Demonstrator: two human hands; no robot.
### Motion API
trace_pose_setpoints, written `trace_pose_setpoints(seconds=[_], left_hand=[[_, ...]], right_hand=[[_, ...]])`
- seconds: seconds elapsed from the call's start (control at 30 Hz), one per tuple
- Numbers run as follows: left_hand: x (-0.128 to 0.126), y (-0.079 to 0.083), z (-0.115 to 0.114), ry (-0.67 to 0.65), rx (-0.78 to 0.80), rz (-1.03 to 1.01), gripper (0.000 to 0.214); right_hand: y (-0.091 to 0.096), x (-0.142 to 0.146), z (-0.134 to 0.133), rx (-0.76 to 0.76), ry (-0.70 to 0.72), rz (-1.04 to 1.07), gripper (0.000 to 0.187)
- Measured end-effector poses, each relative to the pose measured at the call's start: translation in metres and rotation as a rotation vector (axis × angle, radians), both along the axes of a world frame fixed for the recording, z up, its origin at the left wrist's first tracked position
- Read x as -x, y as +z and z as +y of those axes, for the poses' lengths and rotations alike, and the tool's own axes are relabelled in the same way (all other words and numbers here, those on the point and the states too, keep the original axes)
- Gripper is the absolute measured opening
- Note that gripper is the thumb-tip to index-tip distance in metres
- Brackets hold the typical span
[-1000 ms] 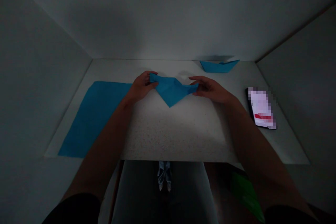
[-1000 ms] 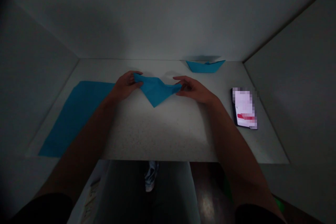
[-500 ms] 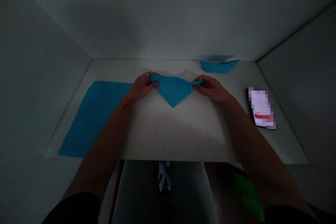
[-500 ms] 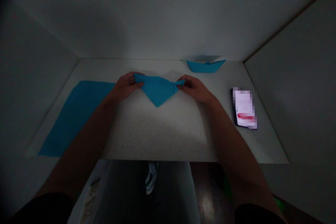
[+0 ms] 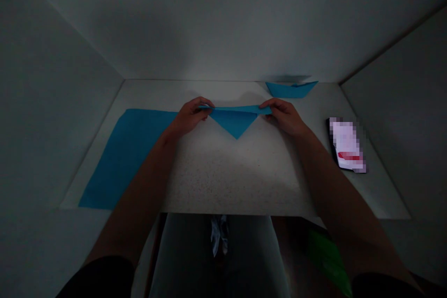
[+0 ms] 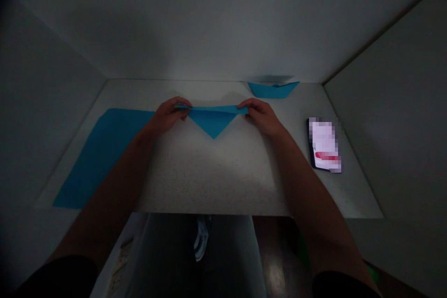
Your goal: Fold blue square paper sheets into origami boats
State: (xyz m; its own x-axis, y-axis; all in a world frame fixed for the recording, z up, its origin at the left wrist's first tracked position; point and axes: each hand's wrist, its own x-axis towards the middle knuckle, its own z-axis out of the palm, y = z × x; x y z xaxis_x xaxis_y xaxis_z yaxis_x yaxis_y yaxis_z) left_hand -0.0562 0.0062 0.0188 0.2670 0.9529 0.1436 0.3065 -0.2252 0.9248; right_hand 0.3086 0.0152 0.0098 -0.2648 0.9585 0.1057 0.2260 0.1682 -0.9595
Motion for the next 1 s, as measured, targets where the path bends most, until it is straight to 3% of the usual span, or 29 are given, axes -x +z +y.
trace_pose_setpoints(seconds=[0.13, 0.27, 0.37, 0.47, 0.83, 1.0], left_hand=[[0.001, 0.002, -0.001, -0.016, -0.01, -0.06, 0.02], [0.001, 0.005, -0.004, -0.066, 0.033, -0.096, 0.034], [-0.001, 0.006, -0.005, -0.086, 0.041, -0.104, 0.043], [-0.002, 0.005, -0.004, -0.045, 0.018, -0.079, 0.035], [-0.01, -0.013, 0.002, -0.024, 0.008, -0.192, 0.045], [-0.009, -0.013, 0.001, 0.035, -0.02, -0.082, 0.037]], right_hand=[[-0.002, -0.001, 0.001, -0.019, 0.033, 0.089, 0.032], [-0.002, -0.001, 0.003, -0.096, 0.084, 0.136, 0.041], [0.0, 0.0, 0.004, -0.134, 0.053, 0.116, 0.039], [0.0, 0.001, 0.005, -0.183, -0.005, 0.088, 0.038], [-0.001, 0.007, 0.003, -0.109, -0.009, 0.097, 0.042], [-0.002, 0.008, 0.003, -0.129, -0.06, 0.06, 0.044]])
